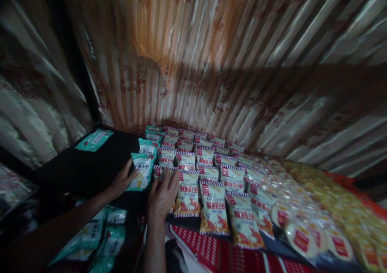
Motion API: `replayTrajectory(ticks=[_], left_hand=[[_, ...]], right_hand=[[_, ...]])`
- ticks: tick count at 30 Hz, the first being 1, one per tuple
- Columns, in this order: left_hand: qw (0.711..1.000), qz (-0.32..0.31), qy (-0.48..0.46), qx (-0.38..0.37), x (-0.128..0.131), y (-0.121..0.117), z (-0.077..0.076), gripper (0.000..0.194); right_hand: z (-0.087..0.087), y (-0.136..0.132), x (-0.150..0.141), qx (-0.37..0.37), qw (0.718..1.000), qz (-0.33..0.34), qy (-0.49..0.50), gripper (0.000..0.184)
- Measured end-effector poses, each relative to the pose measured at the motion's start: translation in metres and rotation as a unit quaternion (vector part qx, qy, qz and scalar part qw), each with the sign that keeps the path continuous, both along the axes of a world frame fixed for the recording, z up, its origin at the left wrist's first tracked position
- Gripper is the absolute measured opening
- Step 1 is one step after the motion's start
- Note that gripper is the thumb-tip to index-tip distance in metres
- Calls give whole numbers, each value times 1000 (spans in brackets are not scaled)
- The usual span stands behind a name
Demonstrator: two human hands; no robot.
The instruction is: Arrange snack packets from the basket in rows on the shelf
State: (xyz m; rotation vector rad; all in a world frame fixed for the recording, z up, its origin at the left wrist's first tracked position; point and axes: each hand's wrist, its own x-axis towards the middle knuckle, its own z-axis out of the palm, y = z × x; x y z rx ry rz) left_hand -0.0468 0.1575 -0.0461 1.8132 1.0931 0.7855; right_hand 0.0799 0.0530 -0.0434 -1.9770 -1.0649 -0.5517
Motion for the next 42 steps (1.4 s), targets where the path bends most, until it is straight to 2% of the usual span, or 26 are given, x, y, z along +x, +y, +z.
replayTrajectory(ticks=[7,15,22,30,36,42], left_hand=[[999,8,5,-36,0,0,0,77],[999,4,-9,-44,0,-1,4,76],[1000,1,-7,-19,-1,0,1,72],[1000,-16,26,4,0,1,2,69],[999,-18,26,-8,0,0,3,73],[999,-19,30,-14,-1,1,1,72]], right_hand=[[-4,3,3,7,1000,12,4,42],[11,-1,-2,38,998,-9,46,37],[24,6,-5,104,994,-15,37,32],[14,24,-10,65,996,-10,64,33],[18,20,-9,88,994,-2,67,32],[15,21,-6,115,991,-32,64,31]])
